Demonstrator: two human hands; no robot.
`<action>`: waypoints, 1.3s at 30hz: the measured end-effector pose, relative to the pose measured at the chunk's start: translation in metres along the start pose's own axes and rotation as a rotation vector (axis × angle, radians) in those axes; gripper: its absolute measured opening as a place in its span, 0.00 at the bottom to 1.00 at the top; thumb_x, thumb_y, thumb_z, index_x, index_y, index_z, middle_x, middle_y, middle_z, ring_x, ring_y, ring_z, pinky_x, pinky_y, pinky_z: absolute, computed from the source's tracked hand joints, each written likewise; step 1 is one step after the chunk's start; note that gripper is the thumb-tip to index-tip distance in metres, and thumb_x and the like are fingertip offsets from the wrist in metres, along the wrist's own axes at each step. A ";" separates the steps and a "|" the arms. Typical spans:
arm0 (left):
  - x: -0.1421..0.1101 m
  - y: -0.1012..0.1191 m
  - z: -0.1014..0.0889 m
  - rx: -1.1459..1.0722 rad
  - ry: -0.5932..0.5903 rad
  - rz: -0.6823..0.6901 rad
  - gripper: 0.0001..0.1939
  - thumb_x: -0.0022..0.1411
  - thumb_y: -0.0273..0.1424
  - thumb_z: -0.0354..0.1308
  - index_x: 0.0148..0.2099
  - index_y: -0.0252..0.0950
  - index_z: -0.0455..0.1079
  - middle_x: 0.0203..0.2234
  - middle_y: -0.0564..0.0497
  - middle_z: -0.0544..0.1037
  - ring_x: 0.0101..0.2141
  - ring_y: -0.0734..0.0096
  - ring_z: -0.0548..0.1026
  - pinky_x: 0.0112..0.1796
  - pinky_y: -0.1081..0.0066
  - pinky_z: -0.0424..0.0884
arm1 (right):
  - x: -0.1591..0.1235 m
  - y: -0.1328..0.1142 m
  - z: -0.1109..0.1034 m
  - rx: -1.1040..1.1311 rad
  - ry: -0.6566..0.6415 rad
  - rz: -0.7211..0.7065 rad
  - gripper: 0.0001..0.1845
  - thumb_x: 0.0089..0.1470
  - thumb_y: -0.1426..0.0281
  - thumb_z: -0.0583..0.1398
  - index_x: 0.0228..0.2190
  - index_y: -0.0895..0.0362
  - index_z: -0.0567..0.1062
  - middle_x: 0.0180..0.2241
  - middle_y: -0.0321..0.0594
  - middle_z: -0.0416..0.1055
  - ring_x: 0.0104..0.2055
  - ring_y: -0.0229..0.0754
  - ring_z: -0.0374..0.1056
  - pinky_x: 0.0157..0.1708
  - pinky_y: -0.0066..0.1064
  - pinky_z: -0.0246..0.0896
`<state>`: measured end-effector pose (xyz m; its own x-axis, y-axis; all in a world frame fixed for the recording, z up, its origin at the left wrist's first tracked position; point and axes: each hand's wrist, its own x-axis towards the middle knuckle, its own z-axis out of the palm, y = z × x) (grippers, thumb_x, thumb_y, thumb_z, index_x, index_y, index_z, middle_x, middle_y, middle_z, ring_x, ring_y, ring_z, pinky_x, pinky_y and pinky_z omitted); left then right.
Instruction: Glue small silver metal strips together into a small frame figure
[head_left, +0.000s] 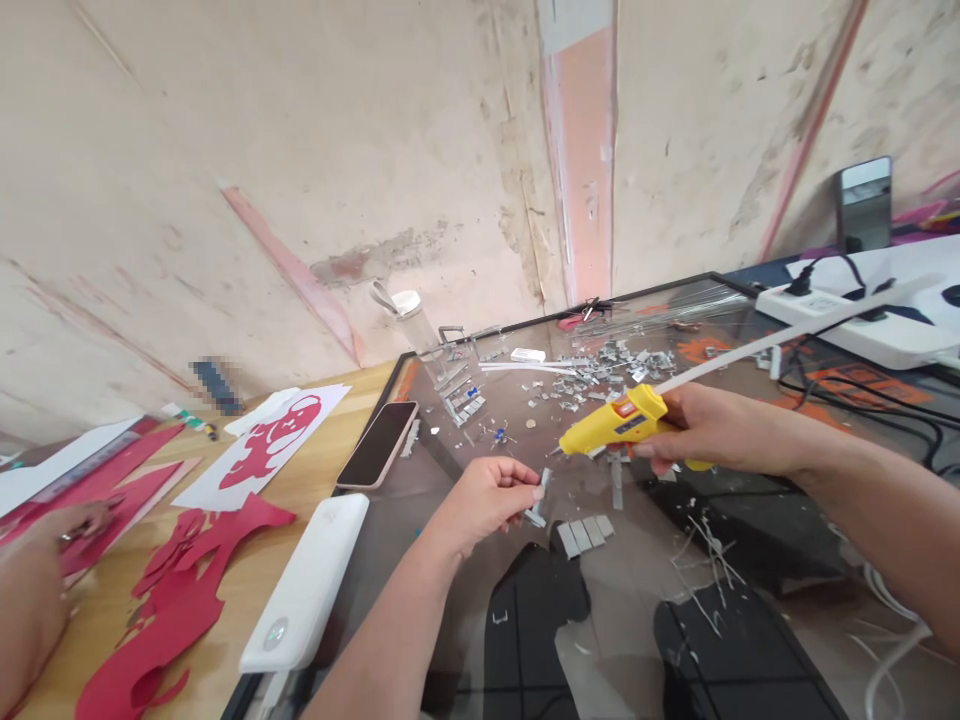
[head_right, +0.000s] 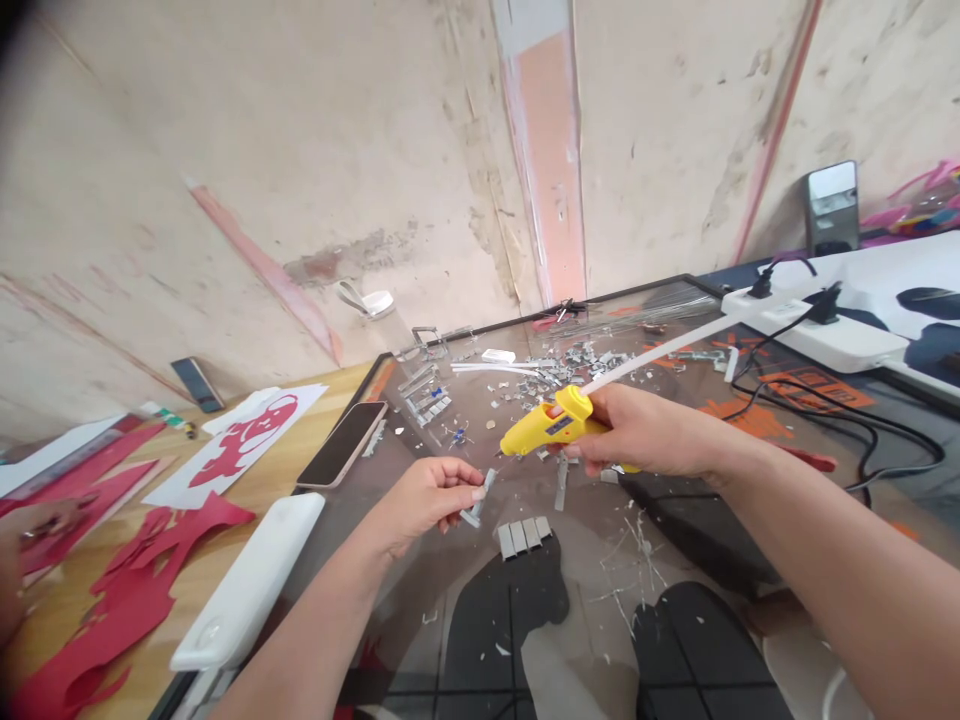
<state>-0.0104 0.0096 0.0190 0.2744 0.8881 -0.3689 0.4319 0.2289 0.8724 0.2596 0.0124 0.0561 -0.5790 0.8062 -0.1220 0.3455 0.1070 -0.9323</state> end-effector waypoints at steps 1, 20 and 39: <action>0.000 0.000 0.000 -0.004 -0.001 0.002 0.10 0.50 0.30 0.61 0.35 0.31 0.70 0.18 0.56 0.69 0.17 0.82 0.64 0.17 0.81 0.58 | 0.000 -0.001 0.001 0.012 -0.019 -0.014 0.17 0.52 0.67 0.59 0.43 0.61 0.71 0.38 0.42 0.72 0.32 0.37 0.66 0.32 0.28 0.63; -0.001 0.000 0.001 0.009 -0.019 -0.006 0.10 0.49 0.31 0.61 0.35 0.32 0.70 0.18 0.57 0.69 0.17 0.82 0.64 0.18 0.80 0.58 | 0.003 -0.003 0.005 -0.194 -0.014 -0.072 0.19 0.50 0.57 0.60 0.40 0.56 0.77 0.37 0.37 0.76 0.40 0.47 0.70 0.40 0.32 0.63; -0.003 0.001 0.002 -0.022 -0.057 0.003 0.11 0.47 0.30 0.63 0.34 0.31 0.70 0.17 0.57 0.68 0.17 0.82 0.63 0.18 0.79 0.57 | 0.000 -0.007 0.005 -0.258 0.017 -0.070 0.16 0.50 0.60 0.59 0.38 0.55 0.77 0.34 0.35 0.76 0.36 0.45 0.70 0.35 0.31 0.63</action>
<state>-0.0092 0.0069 0.0202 0.3243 0.8648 -0.3832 0.4123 0.2353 0.8801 0.2537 0.0087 0.0606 -0.5967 0.8007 -0.0523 0.4829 0.3063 -0.8204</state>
